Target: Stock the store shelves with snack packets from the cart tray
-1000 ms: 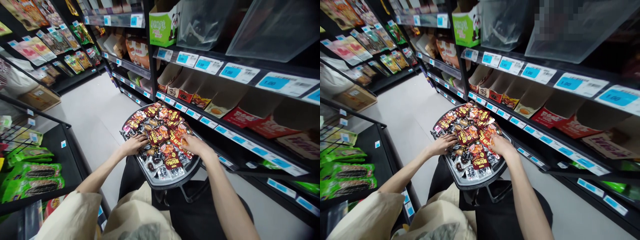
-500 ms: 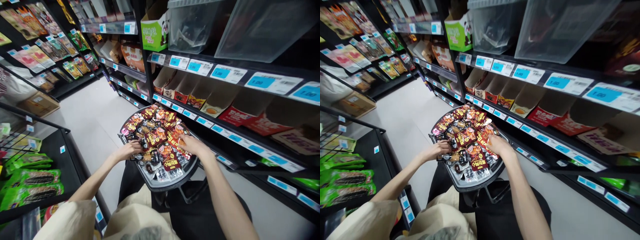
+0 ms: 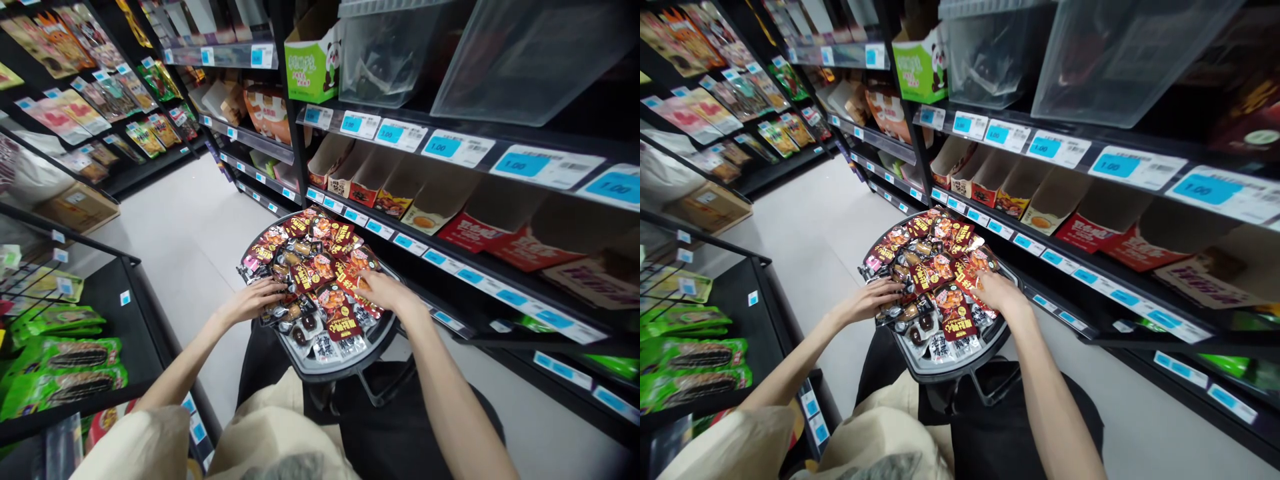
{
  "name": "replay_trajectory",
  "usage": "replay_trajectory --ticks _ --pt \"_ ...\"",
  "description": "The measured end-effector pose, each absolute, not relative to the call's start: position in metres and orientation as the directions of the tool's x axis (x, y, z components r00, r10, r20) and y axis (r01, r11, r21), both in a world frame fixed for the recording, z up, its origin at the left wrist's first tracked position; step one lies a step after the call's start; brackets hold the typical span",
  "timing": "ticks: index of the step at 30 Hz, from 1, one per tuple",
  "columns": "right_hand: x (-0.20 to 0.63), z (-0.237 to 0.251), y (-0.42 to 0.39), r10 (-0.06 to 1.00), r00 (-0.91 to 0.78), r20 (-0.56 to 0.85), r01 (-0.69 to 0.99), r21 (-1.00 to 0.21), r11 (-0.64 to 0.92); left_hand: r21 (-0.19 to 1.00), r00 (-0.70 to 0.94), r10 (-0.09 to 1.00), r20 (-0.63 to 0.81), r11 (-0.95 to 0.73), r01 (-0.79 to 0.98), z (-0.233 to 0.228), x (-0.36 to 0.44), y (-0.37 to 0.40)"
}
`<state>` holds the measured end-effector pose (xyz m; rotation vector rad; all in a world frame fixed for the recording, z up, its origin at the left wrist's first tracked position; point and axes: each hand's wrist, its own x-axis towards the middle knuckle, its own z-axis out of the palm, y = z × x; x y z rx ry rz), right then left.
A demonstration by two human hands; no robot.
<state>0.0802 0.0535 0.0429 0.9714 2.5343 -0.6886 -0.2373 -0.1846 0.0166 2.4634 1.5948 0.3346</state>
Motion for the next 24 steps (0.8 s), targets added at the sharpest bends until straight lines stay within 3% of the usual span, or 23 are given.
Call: replay_trajectory --ticks 6,11,15,19,22,24 --pt "0.080 0.041 0.054 0.533 -0.715 -0.452 0.690 -0.334 0.642 0.372 0.287 0.929 0.235 -0.359 0.856 0.018 -0.248 -0.188" --pt "0.078 0.045 0.053 0.531 -0.700 -0.477 0.701 -0.317 0.639 0.487 -0.005 0.910 0.415 -0.218 0.846 0.014 -0.243 -0.188" --pt "0.080 0.044 0.053 0.532 -0.709 -0.464 0.694 -0.320 0.646 0.569 -0.387 0.715 0.582 -0.018 0.822 0.020 -0.236 -0.188" --pt "0.078 0.044 0.053 0.575 -0.743 -0.343 0.669 -0.364 0.648 0.745 -0.689 0.466 0.554 0.092 0.661 0.040 -0.228 -0.176" --pt "0.066 0.047 0.048 0.607 -0.783 -0.140 0.557 -0.593 0.582 0.879 -0.856 0.235 0.461 0.007 0.476 0.047 -0.217 -0.146" --pt "0.055 0.052 0.039 0.642 -0.766 -0.033 0.382 -0.827 0.413 0.941 -0.932 0.151 0.330 -0.130 0.312 0.043 -0.200 -0.118"
